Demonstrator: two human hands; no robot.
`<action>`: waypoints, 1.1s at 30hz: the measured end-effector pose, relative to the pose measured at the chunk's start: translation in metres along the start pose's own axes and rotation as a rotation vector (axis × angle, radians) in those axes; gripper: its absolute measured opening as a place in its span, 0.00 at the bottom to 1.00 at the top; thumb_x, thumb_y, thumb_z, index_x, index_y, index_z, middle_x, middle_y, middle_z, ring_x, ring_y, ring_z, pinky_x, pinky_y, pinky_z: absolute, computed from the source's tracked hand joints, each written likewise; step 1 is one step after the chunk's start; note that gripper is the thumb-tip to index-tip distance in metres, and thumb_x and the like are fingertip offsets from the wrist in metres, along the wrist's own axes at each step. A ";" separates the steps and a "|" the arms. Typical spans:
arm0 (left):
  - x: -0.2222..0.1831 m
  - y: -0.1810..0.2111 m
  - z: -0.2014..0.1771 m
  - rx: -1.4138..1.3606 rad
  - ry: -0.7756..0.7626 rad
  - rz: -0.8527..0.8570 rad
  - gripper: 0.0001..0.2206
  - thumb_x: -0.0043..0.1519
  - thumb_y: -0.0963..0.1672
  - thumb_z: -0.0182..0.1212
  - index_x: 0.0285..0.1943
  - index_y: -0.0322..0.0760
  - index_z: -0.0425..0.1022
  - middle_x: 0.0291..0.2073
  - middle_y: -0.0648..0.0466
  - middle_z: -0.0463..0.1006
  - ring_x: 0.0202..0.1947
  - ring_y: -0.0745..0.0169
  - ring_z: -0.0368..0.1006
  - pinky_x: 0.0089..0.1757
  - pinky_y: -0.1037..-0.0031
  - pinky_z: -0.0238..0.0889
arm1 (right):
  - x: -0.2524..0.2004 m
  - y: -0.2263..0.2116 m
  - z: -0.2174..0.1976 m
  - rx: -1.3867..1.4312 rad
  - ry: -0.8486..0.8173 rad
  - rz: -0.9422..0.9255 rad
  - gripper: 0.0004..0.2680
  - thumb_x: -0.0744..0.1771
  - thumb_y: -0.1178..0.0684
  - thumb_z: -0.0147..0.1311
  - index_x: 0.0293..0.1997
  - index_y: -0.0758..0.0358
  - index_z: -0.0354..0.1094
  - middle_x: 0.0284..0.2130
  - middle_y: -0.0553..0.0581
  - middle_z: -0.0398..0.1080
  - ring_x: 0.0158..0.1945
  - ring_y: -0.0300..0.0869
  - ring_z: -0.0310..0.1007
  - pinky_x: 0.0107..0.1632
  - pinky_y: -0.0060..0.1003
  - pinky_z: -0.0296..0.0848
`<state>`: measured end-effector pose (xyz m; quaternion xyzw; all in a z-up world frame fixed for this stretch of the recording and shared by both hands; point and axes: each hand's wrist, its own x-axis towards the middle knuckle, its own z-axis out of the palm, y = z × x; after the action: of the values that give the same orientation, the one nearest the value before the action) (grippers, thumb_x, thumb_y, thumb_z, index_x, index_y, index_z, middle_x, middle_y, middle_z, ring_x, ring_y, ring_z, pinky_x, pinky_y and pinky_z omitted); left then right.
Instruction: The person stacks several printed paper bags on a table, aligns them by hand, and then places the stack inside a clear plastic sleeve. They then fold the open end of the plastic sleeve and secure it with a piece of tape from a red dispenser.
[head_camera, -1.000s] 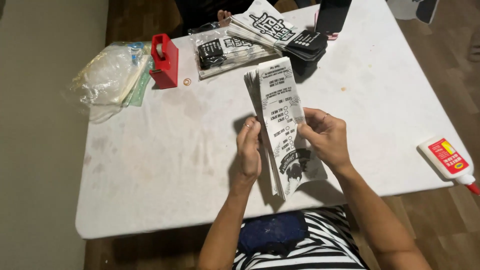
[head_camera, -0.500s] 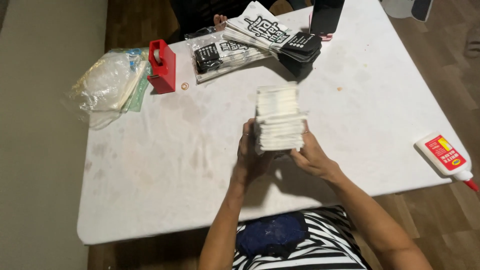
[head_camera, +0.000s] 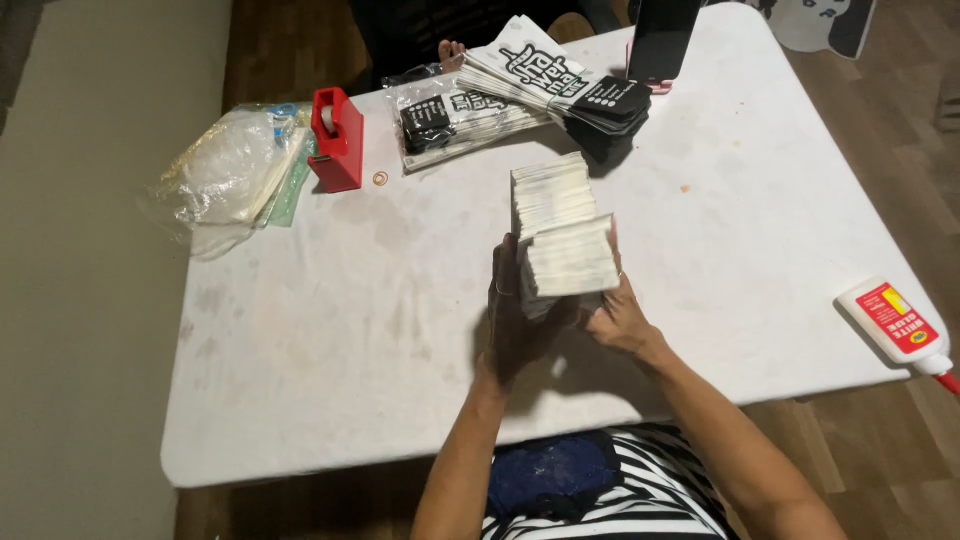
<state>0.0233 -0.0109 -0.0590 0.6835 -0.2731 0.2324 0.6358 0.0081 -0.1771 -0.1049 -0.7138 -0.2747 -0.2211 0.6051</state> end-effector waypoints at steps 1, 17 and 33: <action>0.002 0.000 -0.005 -0.006 -0.006 0.008 0.48 0.50 0.48 0.79 0.76 0.25 0.52 0.58 0.33 0.70 0.56 0.29 0.71 0.55 0.48 0.66 | -0.007 0.018 -0.008 0.044 -0.010 0.021 0.43 0.63 0.50 0.62 0.79 0.58 0.21 0.72 0.72 0.46 0.73 0.58 0.47 0.72 0.59 0.44; 0.002 -0.006 -0.009 -0.024 -0.066 0.122 0.48 0.59 0.47 0.72 0.81 0.26 0.39 0.72 0.32 0.56 0.69 0.30 0.60 0.63 0.47 0.57 | 0.019 0.008 -0.009 -0.072 -0.115 -0.003 0.18 0.63 0.45 0.64 0.56 0.61 0.75 0.52 0.60 0.75 0.59 0.56 0.72 0.67 0.62 0.60; -0.005 -0.025 -0.004 0.095 -0.017 0.186 0.43 0.61 0.47 0.69 0.79 0.22 0.46 0.75 0.32 0.53 0.70 0.33 0.60 0.67 0.59 0.51 | 0.008 0.007 -0.008 0.111 -0.056 0.154 0.16 0.69 0.49 0.53 0.58 0.72 0.70 0.47 0.69 0.73 0.48 0.51 0.72 0.57 0.59 0.68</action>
<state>0.0366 -0.0058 -0.0808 0.6866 -0.3295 0.2970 0.5761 0.0189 -0.1845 -0.1033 -0.7039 -0.2477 -0.1385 0.6511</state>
